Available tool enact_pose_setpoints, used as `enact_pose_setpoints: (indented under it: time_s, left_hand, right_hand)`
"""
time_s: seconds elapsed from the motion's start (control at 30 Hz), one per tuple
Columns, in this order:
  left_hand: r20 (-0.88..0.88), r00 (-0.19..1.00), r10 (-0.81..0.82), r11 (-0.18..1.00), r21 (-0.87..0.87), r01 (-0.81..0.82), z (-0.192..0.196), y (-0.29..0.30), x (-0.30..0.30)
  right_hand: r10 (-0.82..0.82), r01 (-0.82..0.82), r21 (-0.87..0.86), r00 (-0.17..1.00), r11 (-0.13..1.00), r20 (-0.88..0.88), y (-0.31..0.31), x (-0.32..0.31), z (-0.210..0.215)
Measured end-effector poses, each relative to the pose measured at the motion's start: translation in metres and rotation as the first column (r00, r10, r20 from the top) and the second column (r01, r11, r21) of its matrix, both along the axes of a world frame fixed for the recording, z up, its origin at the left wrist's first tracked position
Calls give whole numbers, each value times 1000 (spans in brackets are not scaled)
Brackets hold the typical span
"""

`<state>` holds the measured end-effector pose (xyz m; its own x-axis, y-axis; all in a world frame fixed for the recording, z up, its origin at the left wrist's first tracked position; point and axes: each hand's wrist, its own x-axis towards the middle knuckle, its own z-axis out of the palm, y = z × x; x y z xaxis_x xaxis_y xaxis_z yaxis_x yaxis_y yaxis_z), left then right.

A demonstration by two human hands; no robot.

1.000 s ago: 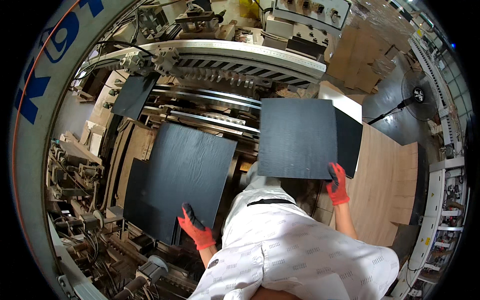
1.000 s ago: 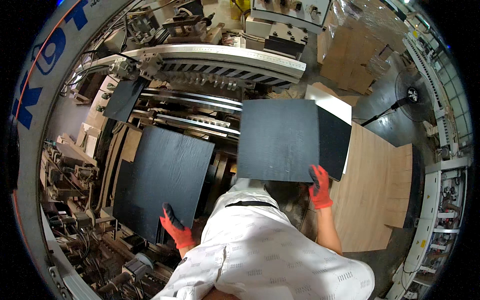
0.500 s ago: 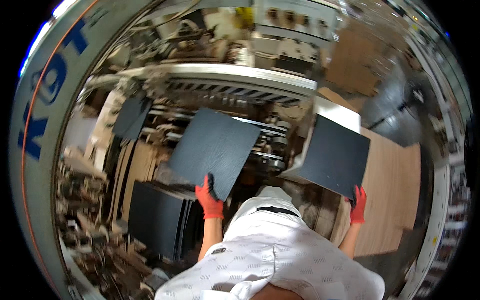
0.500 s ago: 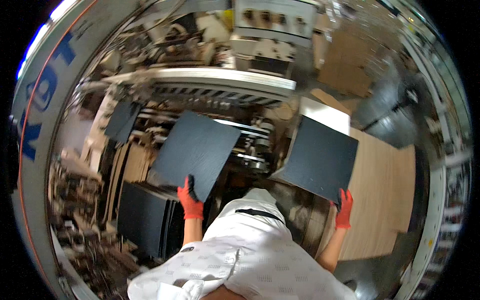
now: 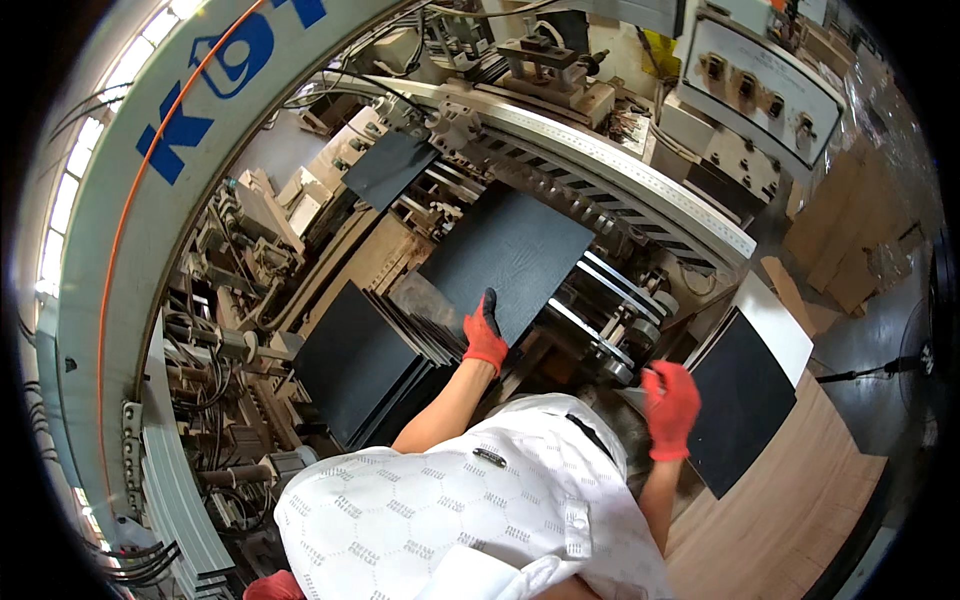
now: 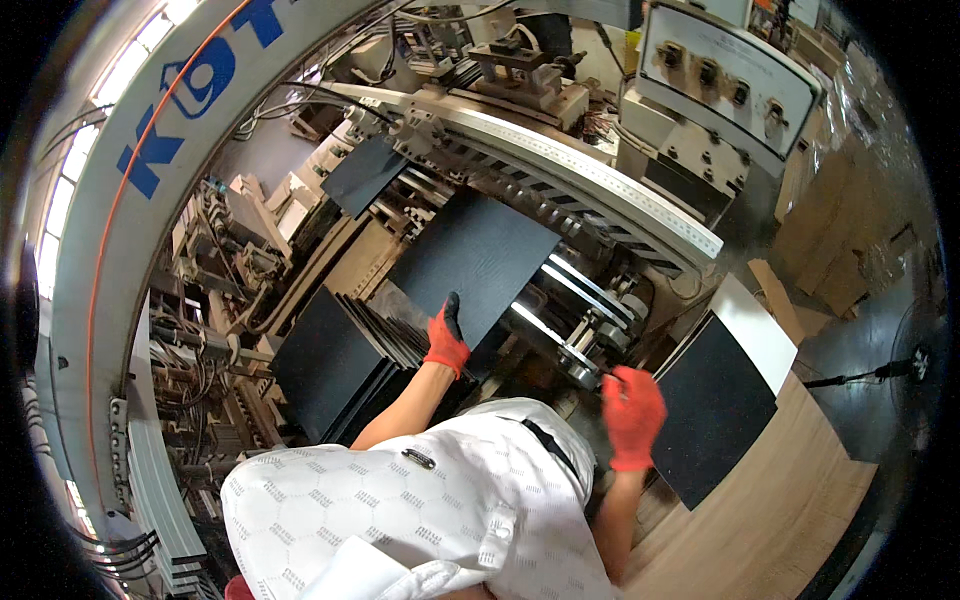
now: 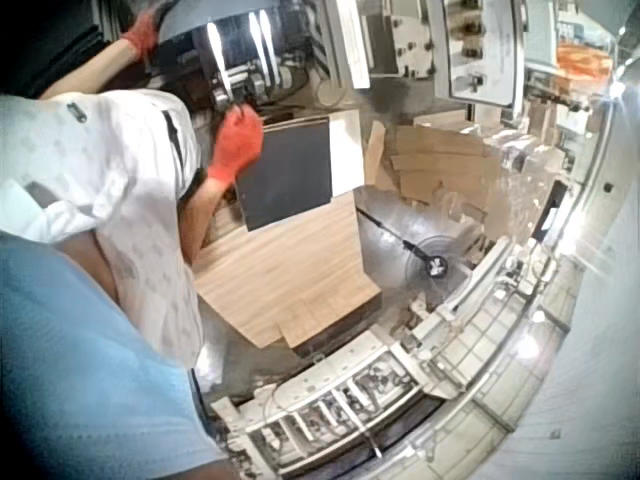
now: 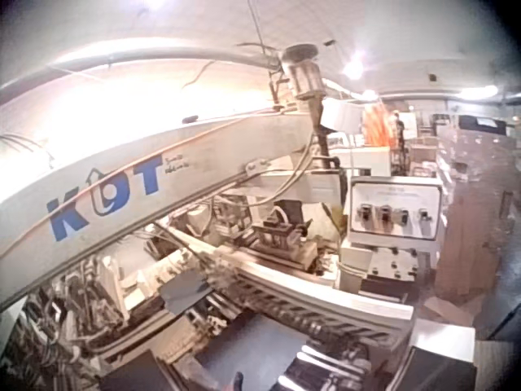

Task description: The person picks up a stack of wood panels and places them on a table, then feeds individual panels into a processing machine one by one.

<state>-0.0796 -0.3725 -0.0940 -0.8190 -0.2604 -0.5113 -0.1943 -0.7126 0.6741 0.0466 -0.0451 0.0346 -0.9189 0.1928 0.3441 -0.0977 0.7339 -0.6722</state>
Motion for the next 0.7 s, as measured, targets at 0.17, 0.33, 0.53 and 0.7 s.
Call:
enact_pose_setpoints:
  time_s: [0.17,0.33,0.53,0.7]
  left_hand:
    - [39,970,241,948,-223,-227,6,-6,-41]
    - [87,945,314,925,-251,-284,10,1,-61]
    - [-40,945,325,936,-130,-327,-2,-2,-78]
    - [-41,927,374,917,-135,-376,-23,-24,-77]
  right_hand:
    - [425,-425,79,905,902,16,-56,-55,-18]
    - [503,-488,224,864,843,-7,-56,-77,-37]
    - [500,-504,193,863,842,75,-66,-90,-56]
    - [492,-513,270,859,815,145,-88,-103,-57]
